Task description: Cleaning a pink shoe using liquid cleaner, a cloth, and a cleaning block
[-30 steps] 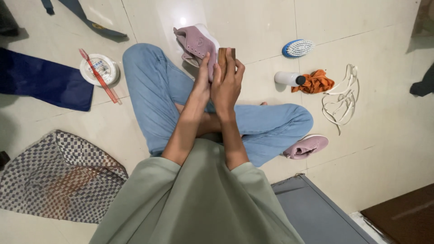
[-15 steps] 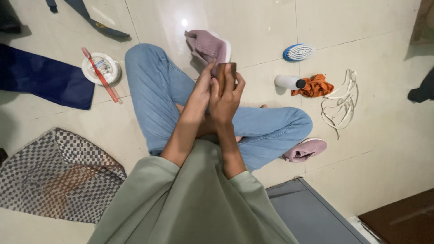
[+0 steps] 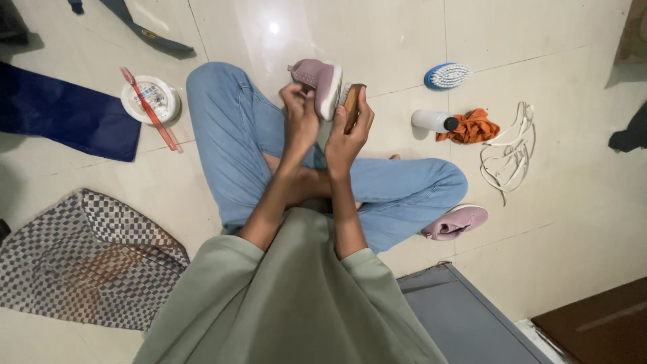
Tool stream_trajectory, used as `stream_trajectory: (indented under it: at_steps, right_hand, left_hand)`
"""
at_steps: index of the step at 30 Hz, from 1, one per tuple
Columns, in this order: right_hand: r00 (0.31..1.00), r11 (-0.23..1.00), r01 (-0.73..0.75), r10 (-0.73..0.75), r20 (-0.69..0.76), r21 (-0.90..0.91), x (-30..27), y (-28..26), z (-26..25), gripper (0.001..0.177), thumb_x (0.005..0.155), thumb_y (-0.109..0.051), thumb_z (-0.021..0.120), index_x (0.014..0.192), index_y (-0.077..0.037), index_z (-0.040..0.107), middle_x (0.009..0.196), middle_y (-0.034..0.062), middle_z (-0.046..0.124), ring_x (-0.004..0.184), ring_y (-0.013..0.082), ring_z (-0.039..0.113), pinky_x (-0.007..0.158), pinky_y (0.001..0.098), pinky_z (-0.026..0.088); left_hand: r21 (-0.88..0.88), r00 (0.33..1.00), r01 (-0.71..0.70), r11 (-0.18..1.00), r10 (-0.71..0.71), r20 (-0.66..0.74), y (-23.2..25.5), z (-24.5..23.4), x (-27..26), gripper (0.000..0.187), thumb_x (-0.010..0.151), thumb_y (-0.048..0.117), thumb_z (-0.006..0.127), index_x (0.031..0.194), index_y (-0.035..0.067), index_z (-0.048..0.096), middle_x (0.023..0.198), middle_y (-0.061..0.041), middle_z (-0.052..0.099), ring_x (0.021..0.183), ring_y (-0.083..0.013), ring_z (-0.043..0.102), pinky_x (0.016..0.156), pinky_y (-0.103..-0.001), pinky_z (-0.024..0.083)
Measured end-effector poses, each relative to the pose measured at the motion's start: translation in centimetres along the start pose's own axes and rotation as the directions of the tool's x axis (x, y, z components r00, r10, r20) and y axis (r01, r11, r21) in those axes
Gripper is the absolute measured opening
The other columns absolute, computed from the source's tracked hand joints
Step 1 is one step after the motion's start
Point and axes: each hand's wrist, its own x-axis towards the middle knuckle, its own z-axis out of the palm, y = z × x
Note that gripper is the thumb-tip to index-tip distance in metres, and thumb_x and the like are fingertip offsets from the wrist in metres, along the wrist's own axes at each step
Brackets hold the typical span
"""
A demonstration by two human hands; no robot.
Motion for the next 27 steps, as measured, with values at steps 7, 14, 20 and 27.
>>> stream_trajectory:
  at_steps: [7,14,20,27]
  right_hand:
    - [1.0,1.0,0.013,-0.013,0.002,-0.007,0.4,0.1,0.0,0.053,0.105,-0.016,0.066,0.155,-0.014,0.05,0.13,0.0138,0.054,0.127,0.033,0.057,0.103,0.0421,0.046]
    - [0.999,0.998,-0.008,0.01,0.031,-0.062,1.1,-0.8,-0.7,0.047,0.107,-0.019,0.06,0.152,-0.01,0.047,0.149,0.0125,0.052,0.142,0.0276,0.051,0.12,0.0407,0.044]
    - [0.985,0.974,0.154,-0.138,0.1,-0.167,0.3,-1.1,-1.7,0.05,0.106,-0.016,0.067,0.152,-0.017,0.049,0.14,0.0119,0.05,0.133,0.0261,0.056,0.115,0.041,0.05]
    - [0.95,0.889,0.228,-0.113,0.291,-0.398,1.1,-4.8,-3.9,0.046,0.108,-0.019,0.063,0.151,-0.013,0.049,0.134,0.019,0.052,0.127,0.0327,0.059,0.102,0.0427,0.057]
  left_hand:
    - [0.121,0.811,-0.552,0.825,0.498,0.306,4.0,-2.4,-0.2,0.088,0.07,-0.023,0.058,0.151,0.007,0.04,0.142,-0.021,0.043,0.139,-0.0502,0.043,0.118,-0.055,0.034]
    - [0.576,0.781,-0.605,0.55,0.551,0.294,1.9,0.3,3.0,0.095,0.083,0.027,0.084,0.159,0.016,0.03,0.128,-0.01,0.063,0.117,-0.0331,0.053,0.103,-0.051,0.037]
    - [0.442,0.831,-0.556,0.704,0.476,0.288,0.5,1.6,3.9,0.088,0.088,0.021,0.081,0.158,0.013,0.029,0.13,-0.026,0.063,0.117,-0.0466,0.06,0.093,-0.059,0.05]
    - [0.442,0.858,-0.5,0.744,0.357,0.37,-0.4,2.1,1.6,0.073,0.104,0.021,0.063,0.164,0.02,0.021,0.093,-0.021,0.066,0.076,-0.0444,0.067,0.063,-0.056,0.053]
